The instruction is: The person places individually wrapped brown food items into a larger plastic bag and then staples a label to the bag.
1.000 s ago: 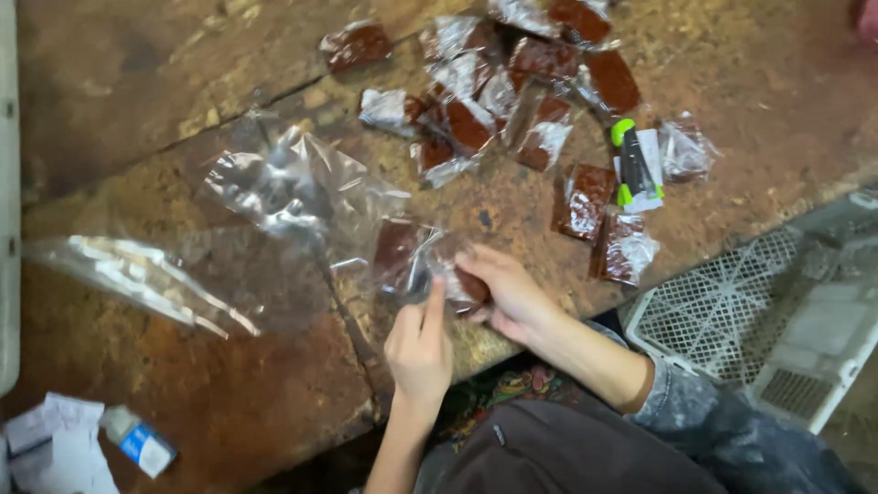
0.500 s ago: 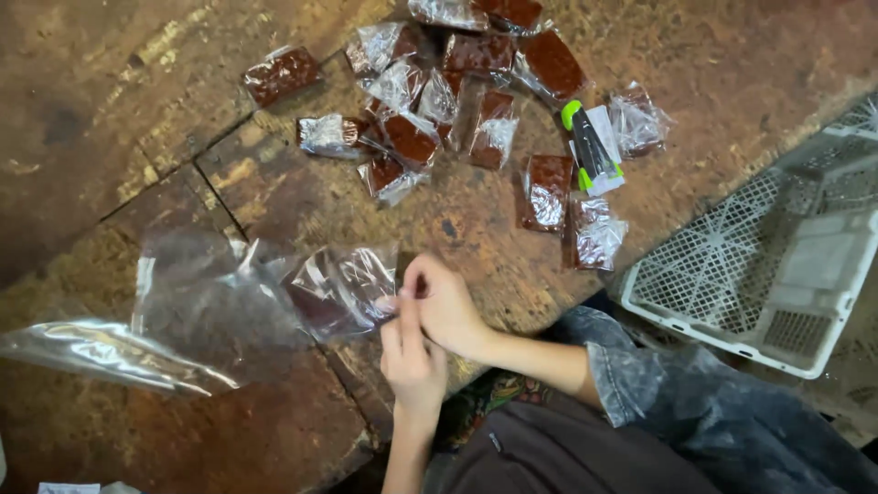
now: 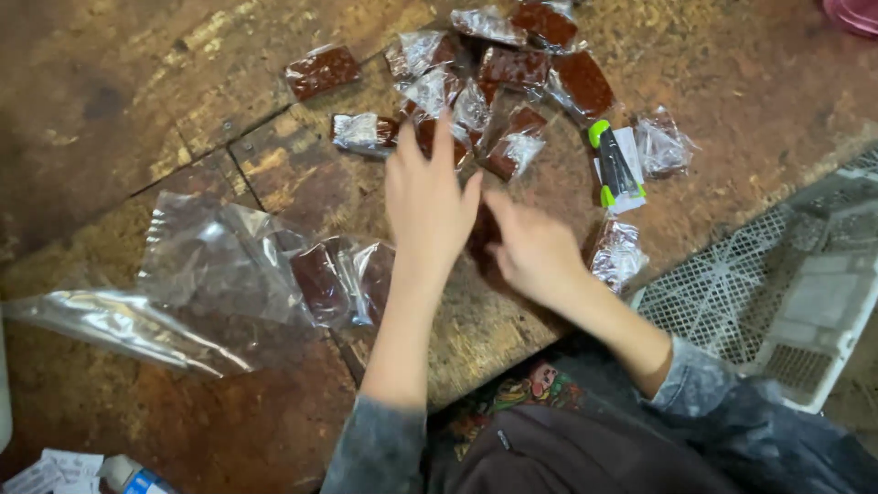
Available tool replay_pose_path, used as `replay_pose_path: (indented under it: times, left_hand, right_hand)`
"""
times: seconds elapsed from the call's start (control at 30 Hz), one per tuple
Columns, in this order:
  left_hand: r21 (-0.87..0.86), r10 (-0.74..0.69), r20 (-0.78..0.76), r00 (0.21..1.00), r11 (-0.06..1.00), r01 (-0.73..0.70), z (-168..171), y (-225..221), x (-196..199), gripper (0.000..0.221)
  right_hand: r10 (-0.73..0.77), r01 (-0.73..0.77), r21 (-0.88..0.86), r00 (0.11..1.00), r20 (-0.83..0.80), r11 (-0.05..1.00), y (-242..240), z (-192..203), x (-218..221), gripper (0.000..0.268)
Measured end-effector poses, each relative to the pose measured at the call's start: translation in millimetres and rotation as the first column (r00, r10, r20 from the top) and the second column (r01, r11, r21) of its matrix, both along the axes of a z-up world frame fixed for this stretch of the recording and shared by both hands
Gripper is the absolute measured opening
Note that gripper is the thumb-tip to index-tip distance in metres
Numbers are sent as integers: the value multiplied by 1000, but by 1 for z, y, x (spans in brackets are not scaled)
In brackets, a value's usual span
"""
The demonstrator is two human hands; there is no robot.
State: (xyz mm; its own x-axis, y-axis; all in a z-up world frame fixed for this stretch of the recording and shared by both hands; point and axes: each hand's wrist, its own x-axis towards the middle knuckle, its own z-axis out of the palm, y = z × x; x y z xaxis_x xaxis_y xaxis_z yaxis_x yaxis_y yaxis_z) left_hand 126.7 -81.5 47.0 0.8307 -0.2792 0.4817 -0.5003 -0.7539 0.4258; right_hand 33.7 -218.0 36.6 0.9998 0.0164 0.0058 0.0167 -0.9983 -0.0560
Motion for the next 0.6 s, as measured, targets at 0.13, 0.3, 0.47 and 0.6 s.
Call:
replay_pose_path:
  times: [0.13,0.3,0.47,0.6]
  left_hand:
    - [222,68,-258,964,975,-10,-37,-14,34,72]
    - [-211,-109,-563,819,977,-15,40,8,-22,50]
    - [-482,7,-269,963,865,-141,19,51,-81,85]
    - [308,373,-110,922,894,-325,-21,76,-109,111]
  right_hand:
    - [-195,153,716,981,-23,681,-17,-15,-4,67]
    - [33,-309,867,946,322,391,-44,22,15,30]
    - [157,-353,640,926,344,682,-24,46,-7,41]
    - [216,-195,158,967,-133,968,12,22,-29,53]
